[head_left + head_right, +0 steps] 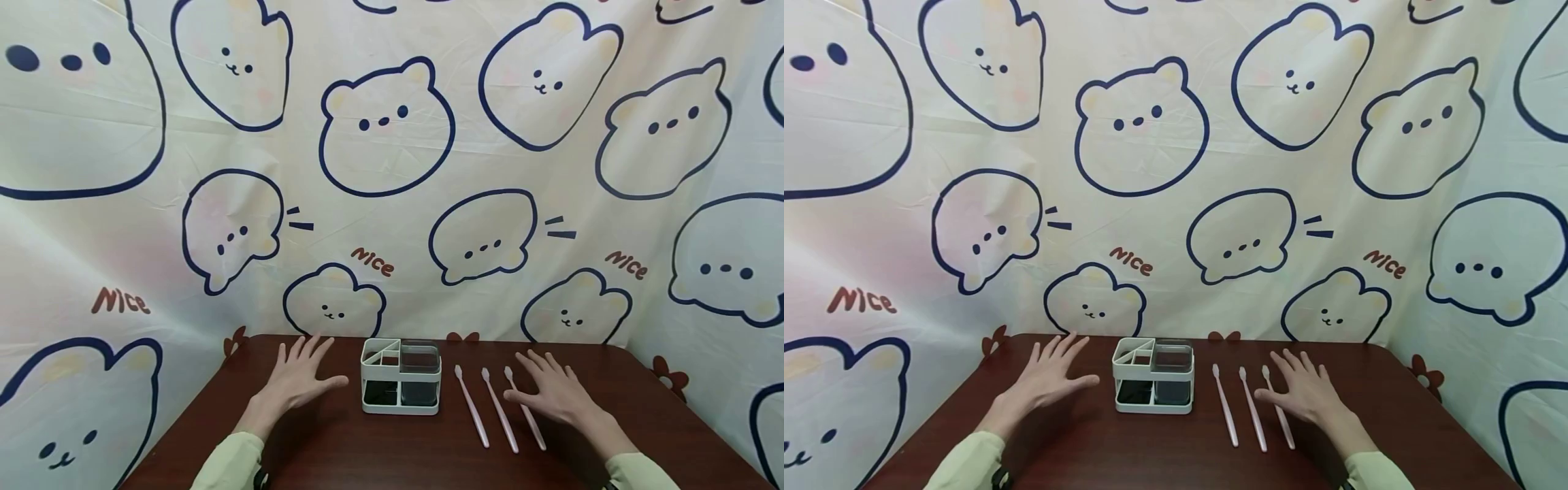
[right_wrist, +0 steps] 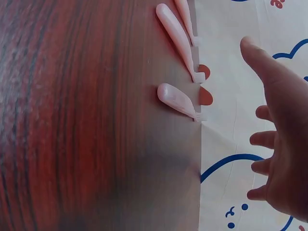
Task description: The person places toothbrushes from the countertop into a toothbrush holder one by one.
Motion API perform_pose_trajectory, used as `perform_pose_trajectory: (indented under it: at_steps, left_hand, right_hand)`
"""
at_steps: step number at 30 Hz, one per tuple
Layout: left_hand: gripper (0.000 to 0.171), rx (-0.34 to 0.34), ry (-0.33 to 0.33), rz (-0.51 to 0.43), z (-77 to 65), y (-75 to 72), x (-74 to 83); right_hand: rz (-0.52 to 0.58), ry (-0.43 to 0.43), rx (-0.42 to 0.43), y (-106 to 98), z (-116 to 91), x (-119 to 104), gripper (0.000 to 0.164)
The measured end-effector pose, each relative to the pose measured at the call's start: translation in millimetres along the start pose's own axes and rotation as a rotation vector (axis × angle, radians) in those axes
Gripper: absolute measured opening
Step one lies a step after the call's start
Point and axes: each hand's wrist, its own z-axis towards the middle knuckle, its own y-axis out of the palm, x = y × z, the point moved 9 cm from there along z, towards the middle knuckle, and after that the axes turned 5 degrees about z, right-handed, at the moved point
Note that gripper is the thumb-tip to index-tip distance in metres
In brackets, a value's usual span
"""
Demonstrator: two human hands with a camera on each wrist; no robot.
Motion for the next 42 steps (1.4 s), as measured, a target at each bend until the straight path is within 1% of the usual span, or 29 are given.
perform_pose_trajectory:
  at_steps: [4,8,11,14,19,21,25,29,33,42]
  left_hand:
    - [0.092,0.005,0.000,-0.015,0.6,-0.7,0.8]
    - [0.080,0.018,0.005,-0.047,2.7,-1.5,6.0]
    - [0.071,0.020,0.001,-0.094,5.3,-0.9,10.2]
    - [0.069,0.009,-0.010,-0.169,7.5,0.3,13.8]
    - [0.069,-0.038,-0.041,-0.289,9.3,4.9,20.4]
    - [0.070,-0.063,-0.041,-0.332,9.7,8.0,23.6]
    - [0.077,-0.119,-0.023,-0.435,8.7,13.9,31.3]
    - [0.082,-0.147,-0.010,-0.525,8.6,18.5,37.0]
    - [0.084,-0.150,0.001,-0.562,10.8,19.4,40.9]
    - [0.094,-0.162,0.029,-0.587,17.5,17.8,52.9]
  right_hand:
    - [0.027,-0.032,0.013,-3.3,0.7,-2.8,0.082]
    - [0.087,-0.035,0.017,-5.9,2.2,-4.5,0.066]
    - [0.137,-0.021,0.020,-5.8,4.6,-3.5,0.054]
    - [0.195,0.009,0.012,-2.7,7.6,1.0,0.046]
    - [0.317,0.067,-0.030,5.9,11.5,10.5,0.041]
    - [0.362,0.095,-0.048,10.0,11.2,13.9,0.040]
    - [0.443,0.152,-0.088,18.4,8.8,19.2,0.038]
    - [0.491,0.176,-0.123,24.4,6.3,20.7,0.038]
    - [0.492,0.179,-0.144,28.0,4.8,21.0,0.039]
    - [0.493,0.213,-0.178,33.9,1.2,29.8,0.039]
